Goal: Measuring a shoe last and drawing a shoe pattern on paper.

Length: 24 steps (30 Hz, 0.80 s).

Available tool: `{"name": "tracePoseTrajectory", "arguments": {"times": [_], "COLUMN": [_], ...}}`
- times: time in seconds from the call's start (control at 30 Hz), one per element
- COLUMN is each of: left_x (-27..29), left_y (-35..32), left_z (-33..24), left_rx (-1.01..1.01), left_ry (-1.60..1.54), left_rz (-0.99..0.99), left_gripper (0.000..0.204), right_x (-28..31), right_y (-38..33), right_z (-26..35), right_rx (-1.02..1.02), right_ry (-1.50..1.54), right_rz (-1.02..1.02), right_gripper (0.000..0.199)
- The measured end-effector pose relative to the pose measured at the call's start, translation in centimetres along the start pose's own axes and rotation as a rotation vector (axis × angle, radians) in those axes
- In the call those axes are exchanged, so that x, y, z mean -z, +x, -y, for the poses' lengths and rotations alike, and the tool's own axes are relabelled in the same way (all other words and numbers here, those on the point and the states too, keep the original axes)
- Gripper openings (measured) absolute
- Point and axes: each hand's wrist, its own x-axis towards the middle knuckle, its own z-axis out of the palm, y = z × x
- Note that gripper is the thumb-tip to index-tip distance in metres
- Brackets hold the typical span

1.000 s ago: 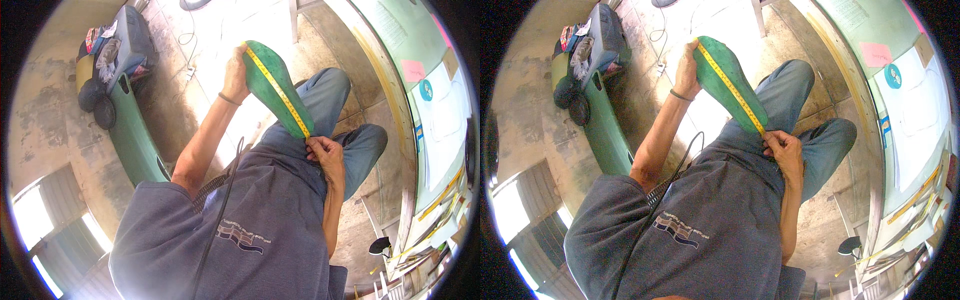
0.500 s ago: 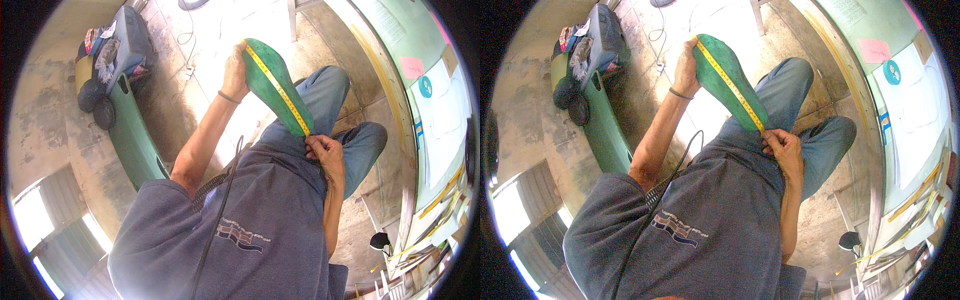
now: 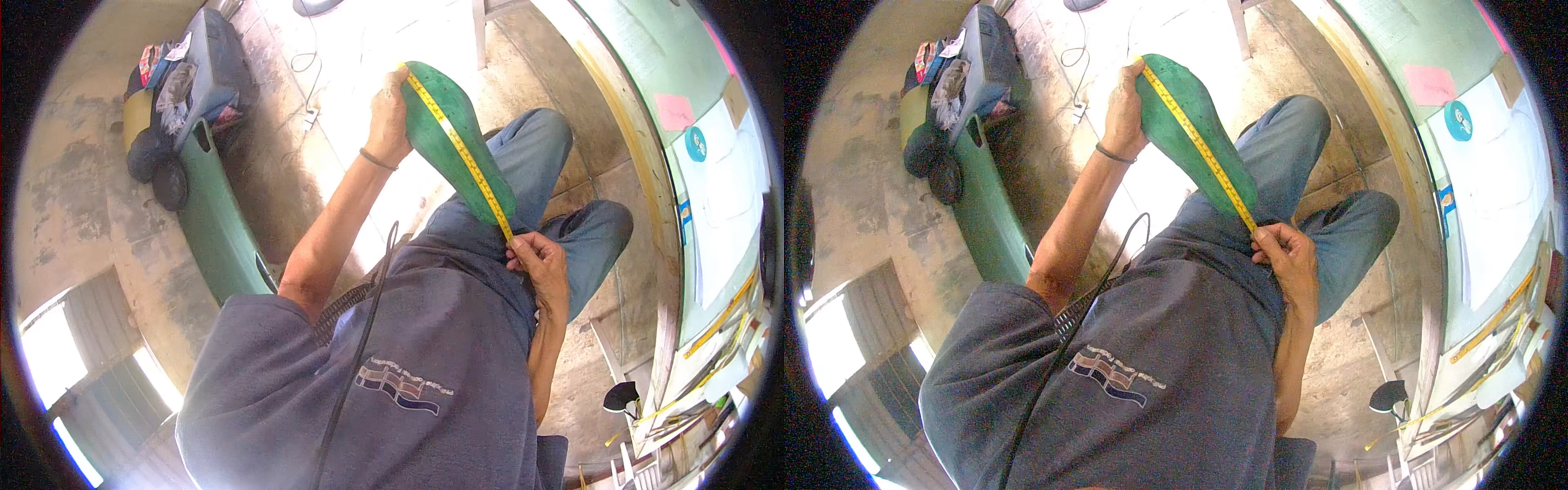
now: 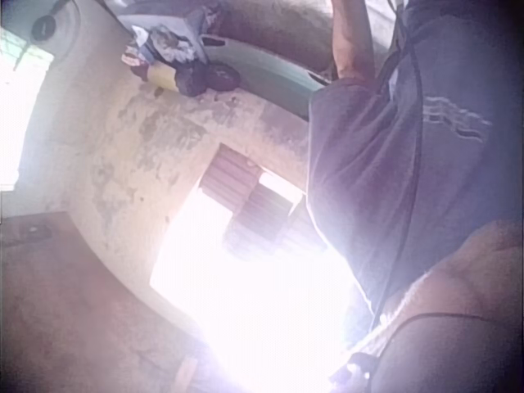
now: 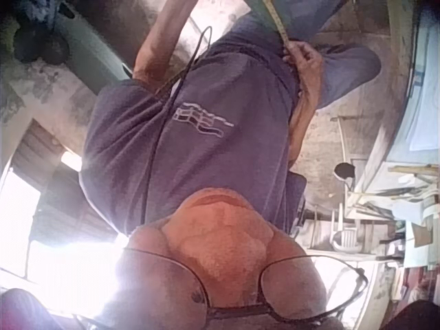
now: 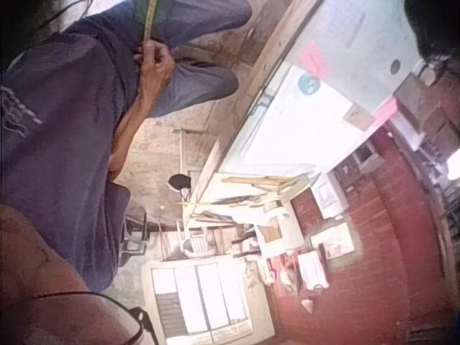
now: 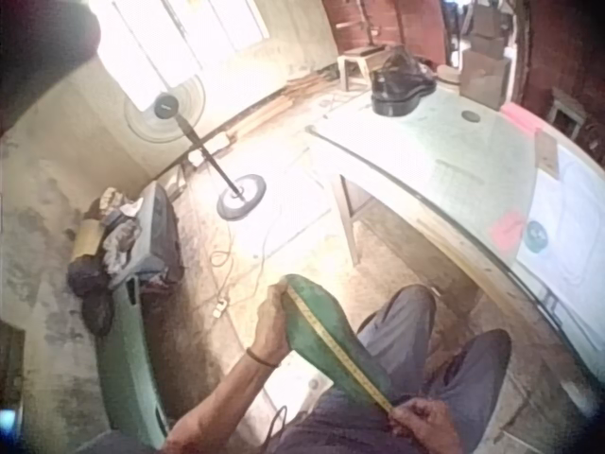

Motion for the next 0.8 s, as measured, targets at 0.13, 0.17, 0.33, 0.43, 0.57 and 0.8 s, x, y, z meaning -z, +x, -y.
{"name": "tracePoseTrajectory", "arguments": {"times": [0.13, 0.17, 0.33, 0.43, 0.57, 0.8], "left_x": [0.1, -0.3, -1.4, 0.9, -3.9, -3.7], "left_y": [0.0, -0.3, -0.9, -0.4, -6.8, -9.5], "left_z": [-0.1, -0.4, -1.4, 1.0, -2.9, -4.3], "left_rx": [-0.02, -0.019, -0.068, -0.666, -0.125, -0.239], "left_ry": [-0.015, -0.036, 0.048, 0.751, 0.102, 0.307], "left_rz": [-0.006, 0.0, 0.106, 0.131, 0.153, 0.351], "left_gripper": [0.036, 0.035, 0.037, 0.046, 0.048, 0.047], "right_x": [-0.3, -0.3, -1.2, -5.5, -10.6, -7.9], "right_y": [0.5, 0.5, -1.9, -1.6, 4.0, 1.5], "right_z": [-0.3, -0.2, 3.2, 8.9, 5.8, 8.0], "right_rx": [0.019, 0.019, 0.292, 0.7, 0.709, 0.786], "right_ry": [-0.072, -0.073, -0.88, -0.808, -0.88, -0.319], "right_rz": [0.004, 0.003, -0.354, -0.45, -0.42, -0.146], "right_gripper": [0.027, 0.027, 0.031, 0.074, 0.108, 0.106]}}
